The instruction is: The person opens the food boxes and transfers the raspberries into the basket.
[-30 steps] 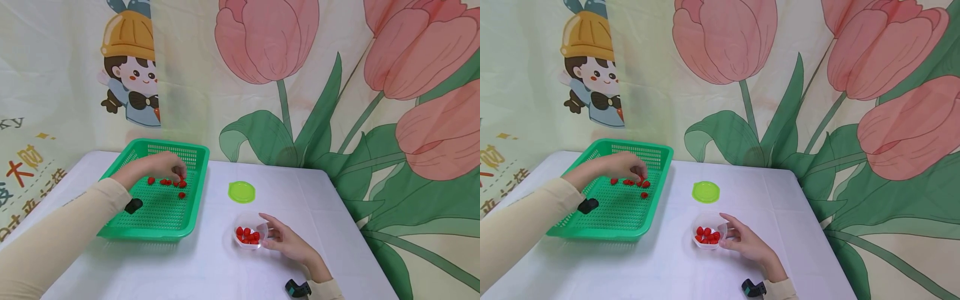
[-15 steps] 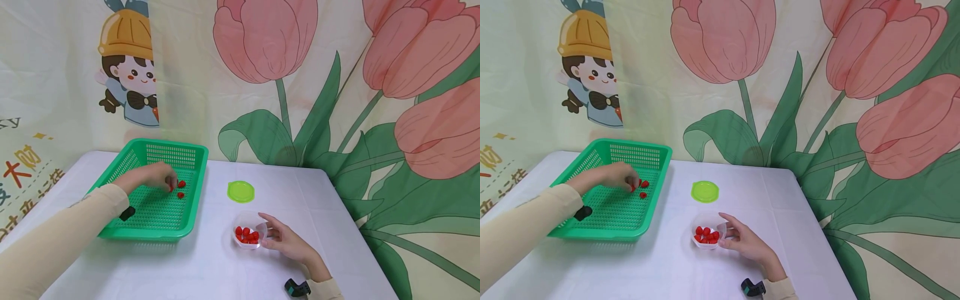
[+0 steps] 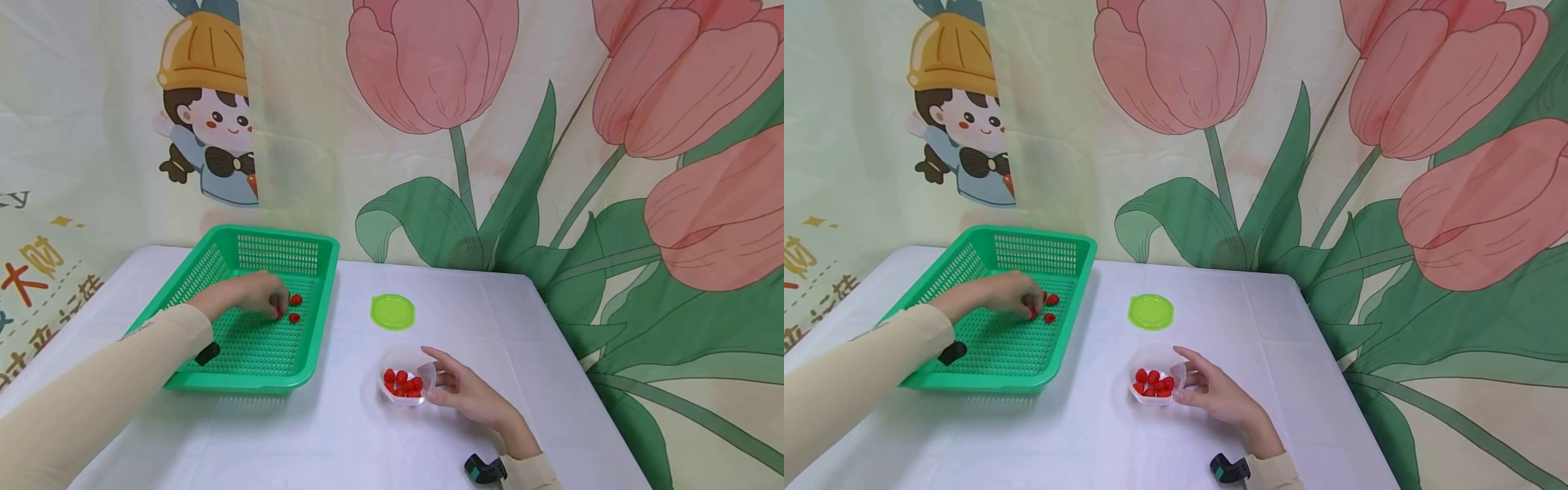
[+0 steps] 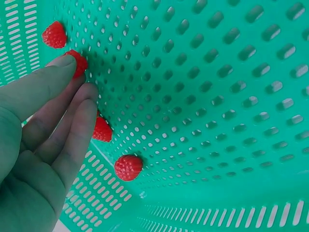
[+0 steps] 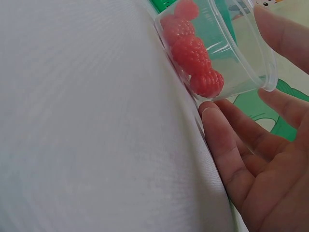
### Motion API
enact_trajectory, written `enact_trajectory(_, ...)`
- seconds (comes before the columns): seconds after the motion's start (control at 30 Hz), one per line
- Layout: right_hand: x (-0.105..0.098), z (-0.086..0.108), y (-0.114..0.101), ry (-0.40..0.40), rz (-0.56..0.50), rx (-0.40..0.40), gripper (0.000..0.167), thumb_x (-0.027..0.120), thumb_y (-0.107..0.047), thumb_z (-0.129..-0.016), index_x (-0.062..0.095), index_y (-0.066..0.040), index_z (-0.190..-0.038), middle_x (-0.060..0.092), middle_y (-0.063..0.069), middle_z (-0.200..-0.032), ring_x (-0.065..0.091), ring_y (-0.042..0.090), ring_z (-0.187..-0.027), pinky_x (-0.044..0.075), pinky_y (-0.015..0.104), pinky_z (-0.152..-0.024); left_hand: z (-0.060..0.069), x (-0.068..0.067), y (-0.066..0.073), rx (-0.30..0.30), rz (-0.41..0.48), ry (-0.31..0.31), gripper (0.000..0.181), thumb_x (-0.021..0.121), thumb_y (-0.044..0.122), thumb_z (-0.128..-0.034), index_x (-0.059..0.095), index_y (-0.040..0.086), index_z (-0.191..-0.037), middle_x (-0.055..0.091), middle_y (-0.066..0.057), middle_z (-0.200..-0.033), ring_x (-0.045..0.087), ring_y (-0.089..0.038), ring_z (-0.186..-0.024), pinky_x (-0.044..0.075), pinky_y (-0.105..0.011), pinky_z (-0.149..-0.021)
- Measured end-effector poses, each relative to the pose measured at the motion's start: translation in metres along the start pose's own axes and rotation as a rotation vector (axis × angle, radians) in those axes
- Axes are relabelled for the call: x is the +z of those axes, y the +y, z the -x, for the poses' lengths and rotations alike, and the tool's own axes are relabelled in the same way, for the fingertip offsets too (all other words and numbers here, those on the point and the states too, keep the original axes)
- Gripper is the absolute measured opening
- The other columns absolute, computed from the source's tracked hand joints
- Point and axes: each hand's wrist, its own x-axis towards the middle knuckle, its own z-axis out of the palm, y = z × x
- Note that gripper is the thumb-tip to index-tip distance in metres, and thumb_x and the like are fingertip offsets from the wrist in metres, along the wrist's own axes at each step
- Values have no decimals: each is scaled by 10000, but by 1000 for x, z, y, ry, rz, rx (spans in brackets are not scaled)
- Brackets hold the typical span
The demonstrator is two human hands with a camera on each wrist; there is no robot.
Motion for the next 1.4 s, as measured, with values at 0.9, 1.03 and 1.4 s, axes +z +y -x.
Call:
enact_trajectory(0.9, 1, -1, -1, -5, 1, -9, 789, 782, -290, -976, 373, -294, -1651, 520, 99, -1491, 593, 284, -1239, 558, 245, -964, 6, -11, 8, 0, 6, 38, 177, 775, 35, -916, 783, 69, -1090, 758, -40, -1044, 670, -181, -920, 607, -385, -781)
enact_trajectory(1.03, 0, -1, 0, -4, 7, -15, 792, 784, -288, -976, 371, -290, -1652, 520, 101, -1493, 594, 286, -1245, 552, 240, -970, 9, -19, 19, 11, 7, 59, 131, 780, 78, -945, 783, 90, -1076, 754, -12, -1029, 674, -179, -931, 608, -386, -784)
enact_trajectory(1.4, 0, 0, -2, -1, -4, -3, 786, 783, -290, -974, 378, -300, -1648, 521, 100, -1493, 592, 283, -1243, 553, 248, -972, 16, -35, 64, 57, 25, 197, 104, 790, 148, -948, 790, 154, -1052, 761, 26, -1000, 702, -178, -956, 606, -398, -796)
